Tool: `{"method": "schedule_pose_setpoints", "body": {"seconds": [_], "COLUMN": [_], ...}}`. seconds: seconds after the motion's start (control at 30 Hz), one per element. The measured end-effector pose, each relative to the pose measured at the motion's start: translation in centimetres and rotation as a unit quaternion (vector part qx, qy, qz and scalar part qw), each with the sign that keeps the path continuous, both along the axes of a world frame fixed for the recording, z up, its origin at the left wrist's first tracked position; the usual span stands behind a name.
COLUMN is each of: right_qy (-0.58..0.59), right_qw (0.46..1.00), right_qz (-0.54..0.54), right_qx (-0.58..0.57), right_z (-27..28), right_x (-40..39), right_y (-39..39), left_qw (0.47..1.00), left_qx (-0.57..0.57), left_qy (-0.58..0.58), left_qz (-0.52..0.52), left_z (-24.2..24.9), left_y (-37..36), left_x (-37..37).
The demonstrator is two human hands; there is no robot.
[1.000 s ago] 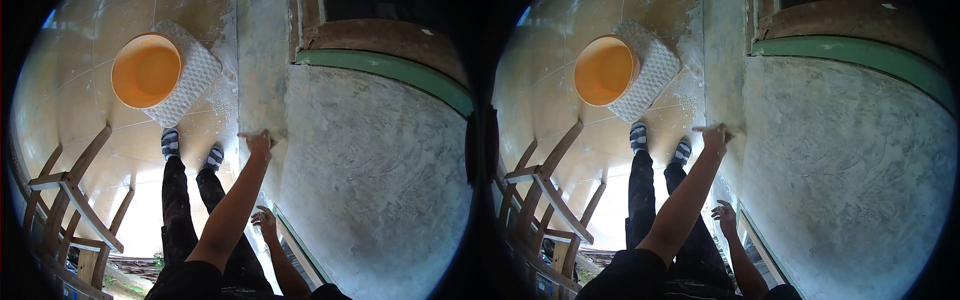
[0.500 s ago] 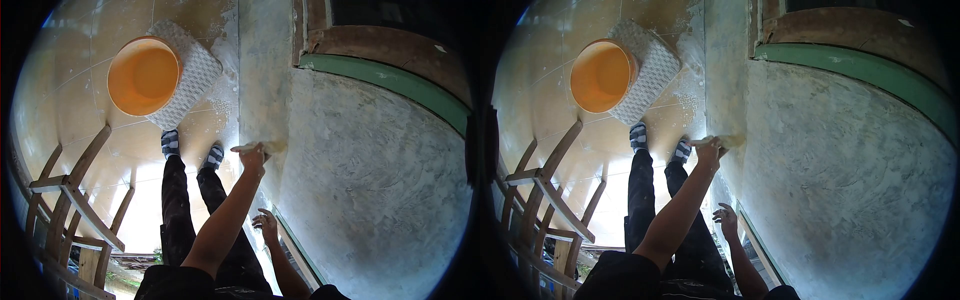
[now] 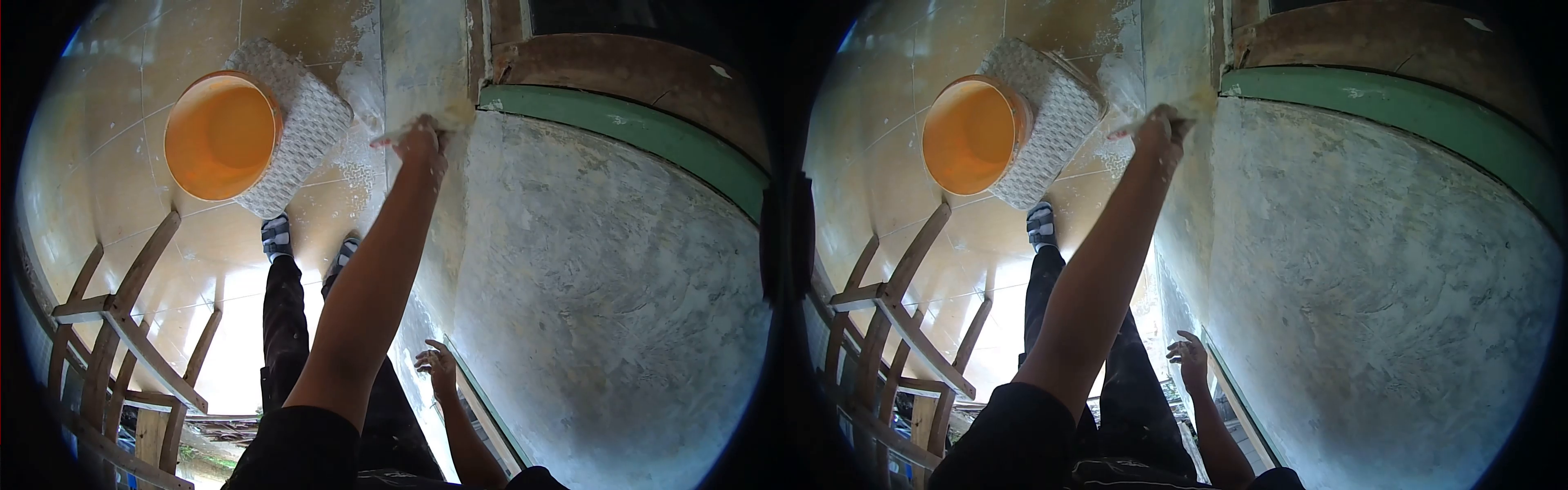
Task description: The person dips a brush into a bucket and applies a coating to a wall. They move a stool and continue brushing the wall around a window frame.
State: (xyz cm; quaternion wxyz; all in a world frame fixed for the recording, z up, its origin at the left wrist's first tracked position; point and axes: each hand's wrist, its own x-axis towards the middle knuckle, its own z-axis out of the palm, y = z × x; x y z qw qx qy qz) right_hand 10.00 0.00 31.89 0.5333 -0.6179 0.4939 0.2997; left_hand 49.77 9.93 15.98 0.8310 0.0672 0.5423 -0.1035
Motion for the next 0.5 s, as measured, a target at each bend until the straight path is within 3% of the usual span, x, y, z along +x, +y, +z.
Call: {"method": "schedule_pose_setpoints", "body": {"seconds": [0.07,0.13,0.2,0.3,0.37,0.4,0.47,0.5], "right_qy": [0.001,0.006,0.009,0.008,0.005,0.003,0.001,0.001], "right_qw": [1.000,1.000,1.000,1.000,1.000,1.000,1.000,1.000], "right_qz": [-0.002,0.015,0.018,0.012,0.007,0.014,0.020,0.011], "right_qx": [0.007,0.007,0.006,0.006,0.012,0.006,0.002,-0.001], "right_z": [0.1,0.1,0.2,0.5,0.7,0.7,0.6,0.5], "right_x": [-0.2,-0.1,0.3,1.0,1.1,1.1,1.1,0.9], "right_y": [0.2,0.3,0.6,0.6,0.3,0.1,-0.3,-0.5], "left_qw": [0.997,0.992,0.977,0.967,0.899,0.969,0.971,0.977], "left_qx": [0.039,0.070,0.039,-0.016,0.106,-0.035,0.036,0.033], "left_qy": [0.067,0.046,0.135,0.057,-0.213,0.082,0.071,0.067], "left_qz": [0.002,-0.092,-0.159,-0.248,-0.369,-0.232,-0.225,-0.201], "left_z": [1.6,1.5,1.7,-2.6,-7.6,2.2,0.5,2.0], "left_y": [-1.7,-2.0,-1.4,-1.7,-3.7,-1.0,-2.2,-0.7], "left_x": [-5.1,-11.2,-15.9,-21.9,-24.1,-14.4,-8.3,-4.8]}}
